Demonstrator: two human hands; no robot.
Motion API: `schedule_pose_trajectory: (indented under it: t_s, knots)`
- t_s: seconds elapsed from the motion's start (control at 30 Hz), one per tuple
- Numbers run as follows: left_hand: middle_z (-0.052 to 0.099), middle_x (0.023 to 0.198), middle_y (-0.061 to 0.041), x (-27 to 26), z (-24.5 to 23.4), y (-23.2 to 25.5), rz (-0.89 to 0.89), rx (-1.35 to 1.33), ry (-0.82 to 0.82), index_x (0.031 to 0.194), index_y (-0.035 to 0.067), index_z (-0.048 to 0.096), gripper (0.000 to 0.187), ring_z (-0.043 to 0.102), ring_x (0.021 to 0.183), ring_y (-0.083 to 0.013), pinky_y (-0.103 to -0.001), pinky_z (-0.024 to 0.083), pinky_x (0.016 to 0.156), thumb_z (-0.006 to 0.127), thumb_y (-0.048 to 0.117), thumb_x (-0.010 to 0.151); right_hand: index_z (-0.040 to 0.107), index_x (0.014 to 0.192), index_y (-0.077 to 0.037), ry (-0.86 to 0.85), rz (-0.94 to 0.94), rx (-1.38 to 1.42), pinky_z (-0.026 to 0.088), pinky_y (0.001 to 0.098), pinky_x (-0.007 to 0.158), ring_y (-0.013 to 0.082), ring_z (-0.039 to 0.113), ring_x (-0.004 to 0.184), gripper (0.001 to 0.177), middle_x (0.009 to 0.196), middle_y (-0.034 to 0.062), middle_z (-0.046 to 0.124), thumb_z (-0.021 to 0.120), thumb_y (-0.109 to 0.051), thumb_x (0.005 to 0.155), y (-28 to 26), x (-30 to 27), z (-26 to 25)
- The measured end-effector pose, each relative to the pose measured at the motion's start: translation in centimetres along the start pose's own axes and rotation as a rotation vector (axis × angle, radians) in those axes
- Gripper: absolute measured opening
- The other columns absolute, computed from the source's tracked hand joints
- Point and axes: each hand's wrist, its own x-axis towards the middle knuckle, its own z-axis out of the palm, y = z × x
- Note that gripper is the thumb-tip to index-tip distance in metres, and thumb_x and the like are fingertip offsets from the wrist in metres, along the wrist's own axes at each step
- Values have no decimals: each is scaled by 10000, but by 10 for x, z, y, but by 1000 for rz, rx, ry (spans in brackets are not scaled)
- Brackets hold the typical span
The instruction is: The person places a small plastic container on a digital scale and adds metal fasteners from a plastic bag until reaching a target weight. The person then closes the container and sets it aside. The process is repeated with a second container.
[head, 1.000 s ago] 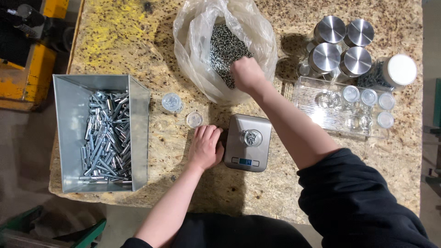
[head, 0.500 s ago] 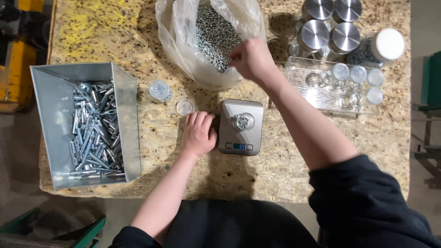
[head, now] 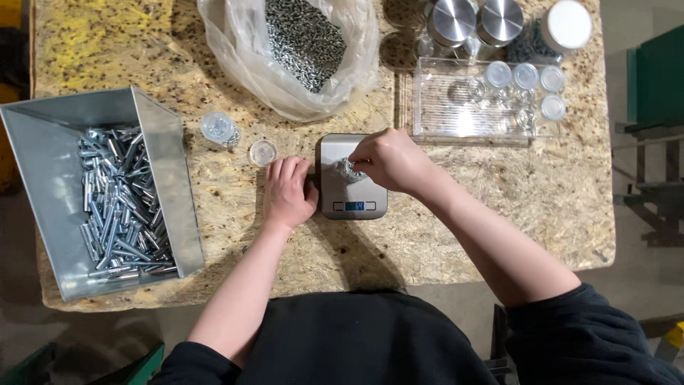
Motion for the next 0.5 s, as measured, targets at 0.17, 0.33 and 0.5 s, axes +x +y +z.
schedule_pose_trajectory:
  t_s: [0.17, 0.33, 0.5]
  knots:
    - [558, 1009, -71, -2, 1, -1, -2, -13, 12, 1108, 124, 643, 482, 581, 1007, -303, -449, 464, 890, 714, 196, 636, 786, 877, -205, -42, -79, -131, 602, 416, 729, 284, 751, 820, 47, 843, 13, 768, 786, -239, 844, 14, -7, 17]
    - [552, 990, -63, -2, 2, -1, -3, -18, 39, 1094, 137, 646, 471, 577, 976, -296, -434, 461, 877, 706, 196, 631, 770, 849, -162, -54, -104, -168, 601, 422, 710, 292, 753, 809, 62, 844, 38, 763, 782, -220, 833, 12, -6, 18]
    - [553, 992, -61, -2, 3, -1, -3, -11, 47, 1094, 136, 648, 473, 579, 982, -292, -433, 463, 880, 713, 195, 629, 786, 874, -162, -64, -103, -143, 605, 387, 731, 277, 761, 816, 49, 858, 38, 768, 790, -205, 849, 9, -6, 14]
